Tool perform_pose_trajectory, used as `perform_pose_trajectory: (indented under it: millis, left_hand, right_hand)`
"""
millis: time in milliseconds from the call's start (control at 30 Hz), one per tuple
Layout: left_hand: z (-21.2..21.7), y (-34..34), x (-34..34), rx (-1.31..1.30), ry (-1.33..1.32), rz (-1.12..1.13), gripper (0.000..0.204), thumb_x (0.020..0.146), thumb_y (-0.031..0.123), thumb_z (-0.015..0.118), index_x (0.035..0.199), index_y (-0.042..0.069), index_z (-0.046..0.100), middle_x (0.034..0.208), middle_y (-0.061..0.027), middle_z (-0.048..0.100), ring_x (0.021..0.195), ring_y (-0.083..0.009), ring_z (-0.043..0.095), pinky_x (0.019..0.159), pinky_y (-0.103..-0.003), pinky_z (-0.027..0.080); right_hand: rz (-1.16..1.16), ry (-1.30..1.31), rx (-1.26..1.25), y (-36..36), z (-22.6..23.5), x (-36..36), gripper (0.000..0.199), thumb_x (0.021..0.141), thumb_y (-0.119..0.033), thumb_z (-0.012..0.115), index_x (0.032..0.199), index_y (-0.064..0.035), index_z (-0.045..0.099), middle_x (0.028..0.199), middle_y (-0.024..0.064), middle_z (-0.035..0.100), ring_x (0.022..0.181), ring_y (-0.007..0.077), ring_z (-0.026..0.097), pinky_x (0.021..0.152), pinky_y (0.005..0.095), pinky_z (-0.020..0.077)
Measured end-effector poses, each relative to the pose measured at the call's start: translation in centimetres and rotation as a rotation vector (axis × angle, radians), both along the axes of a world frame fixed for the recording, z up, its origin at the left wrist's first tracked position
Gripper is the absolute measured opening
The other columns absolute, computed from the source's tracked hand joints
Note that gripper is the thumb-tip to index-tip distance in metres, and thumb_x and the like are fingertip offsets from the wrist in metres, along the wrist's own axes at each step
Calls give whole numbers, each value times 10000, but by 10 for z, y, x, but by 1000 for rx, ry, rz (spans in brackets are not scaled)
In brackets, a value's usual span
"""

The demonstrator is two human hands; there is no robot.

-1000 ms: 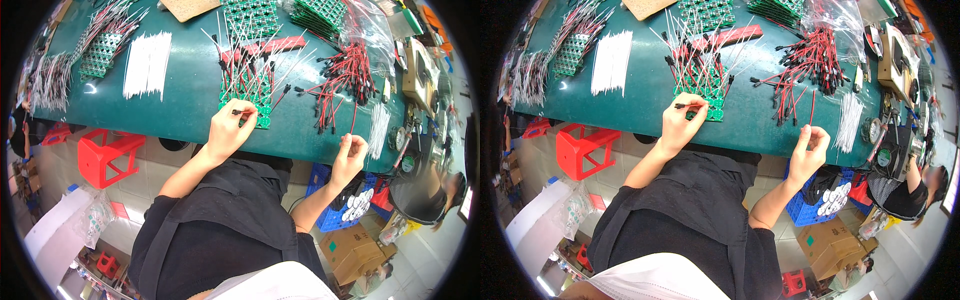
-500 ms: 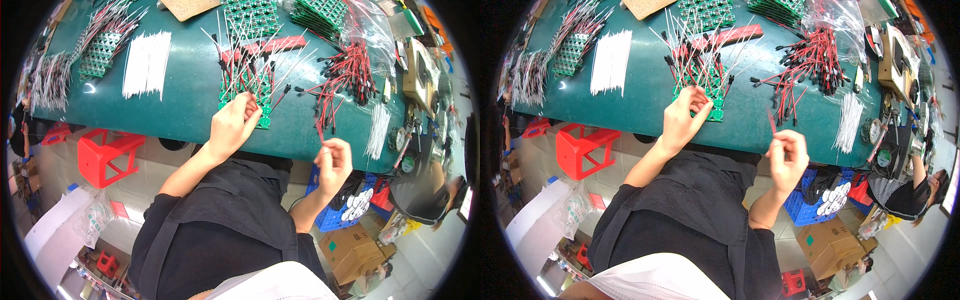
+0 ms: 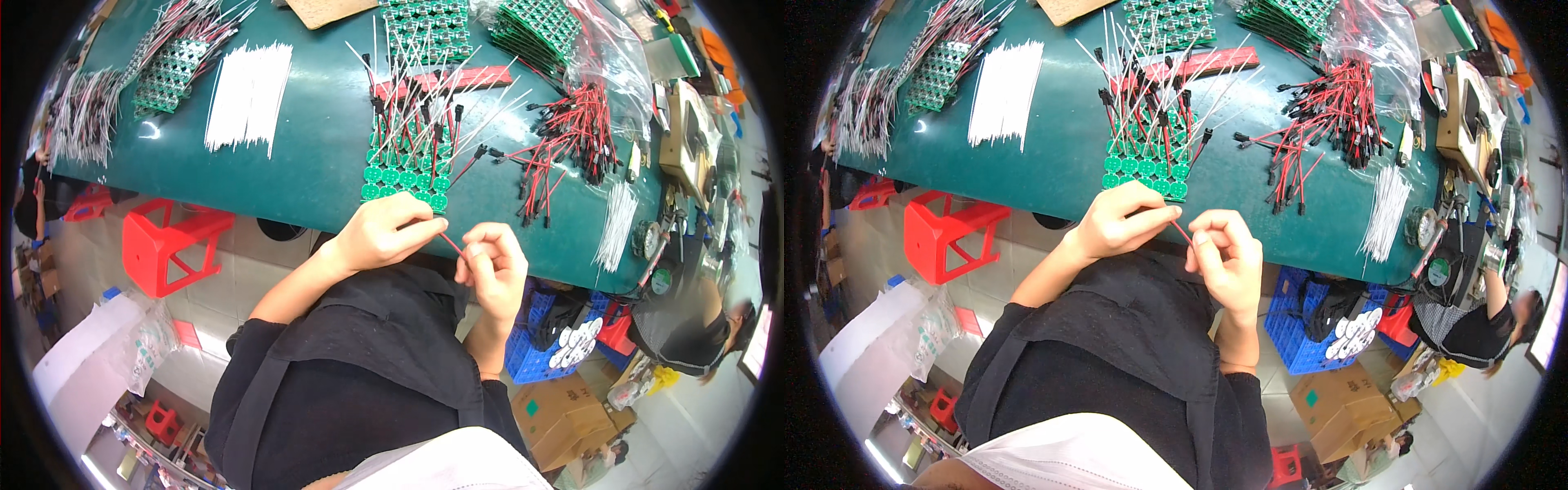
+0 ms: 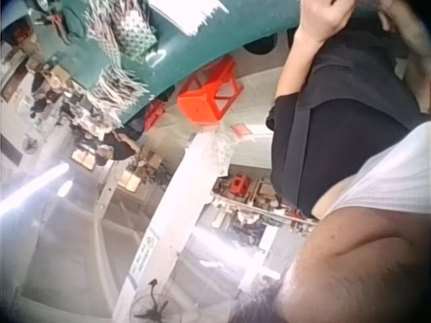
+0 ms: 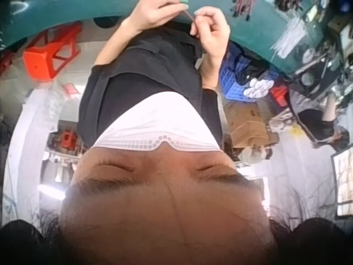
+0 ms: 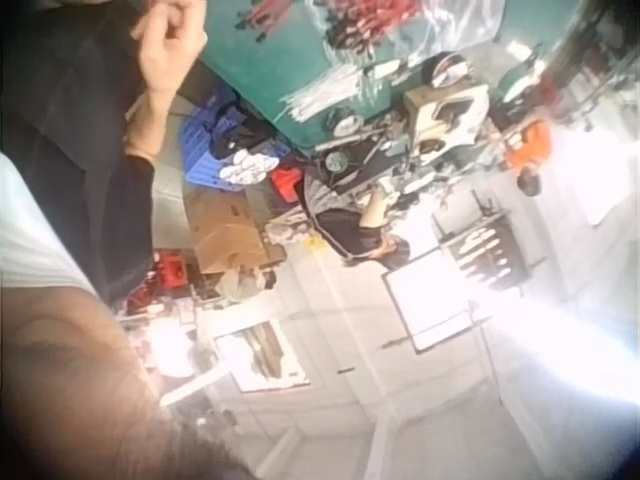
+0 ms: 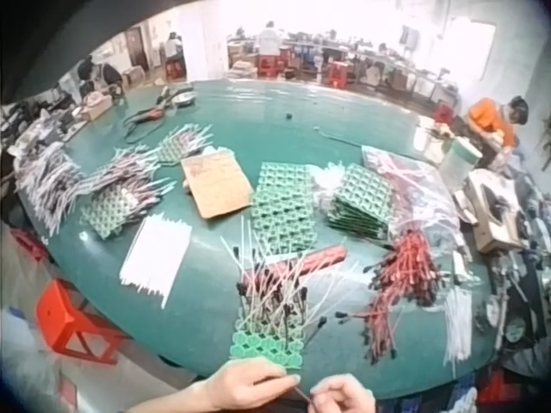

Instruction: The recorder inserts wires into green circuit boards and then uses a soldering iron to secure them.

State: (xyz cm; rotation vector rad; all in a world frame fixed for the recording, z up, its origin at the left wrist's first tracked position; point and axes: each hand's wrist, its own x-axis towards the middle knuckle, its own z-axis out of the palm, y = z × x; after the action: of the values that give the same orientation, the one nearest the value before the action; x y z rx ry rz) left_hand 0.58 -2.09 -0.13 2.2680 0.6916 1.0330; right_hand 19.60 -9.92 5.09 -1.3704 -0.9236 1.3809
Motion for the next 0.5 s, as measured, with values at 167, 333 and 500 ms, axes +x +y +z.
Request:
perform_pose_trajectory:
  millis: [167, 333, 500]
  left_hand:
    - [-1, 3, -9, -473, -252, 289, 155, 831, -36, 714, 981, 1, 703, 949, -99, 705, 863, -168, 684, 762, -288, 560]
    - [-3, 9, -13, -615, -321, 341, 147, 843, -53, 668, 968, 16, 704, 987, -78, 707, 876, -132, 687, 767, -257, 566]
    - [-7, 8, -15, -601, -295, 291, 170, 844, -26, 691, 1009, 12, 686, 975, -89, 704, 839, -129, 689, 720, -255, 560]
  right_hand:
    - [-253, -792, 134, 14, -9, 40, 212, 974, -119, 588, 1152, -3, 587, 854, 95, 633, 723, 153, 614, 625, 279, 492]
    - [-173, -1525, 149, -3, -39, 95, 204, 935, -102, 620, 1117, -10, 603, 1027, 152, 552, 776, 237, 592, 697, 356, 511]
    - [-261, -1138, -50, -4, -38, 86, 138, 906, -70, 652, 1005, 8, 596, 921, 109, 571, 720, 185, 567, 683, 305, 501]
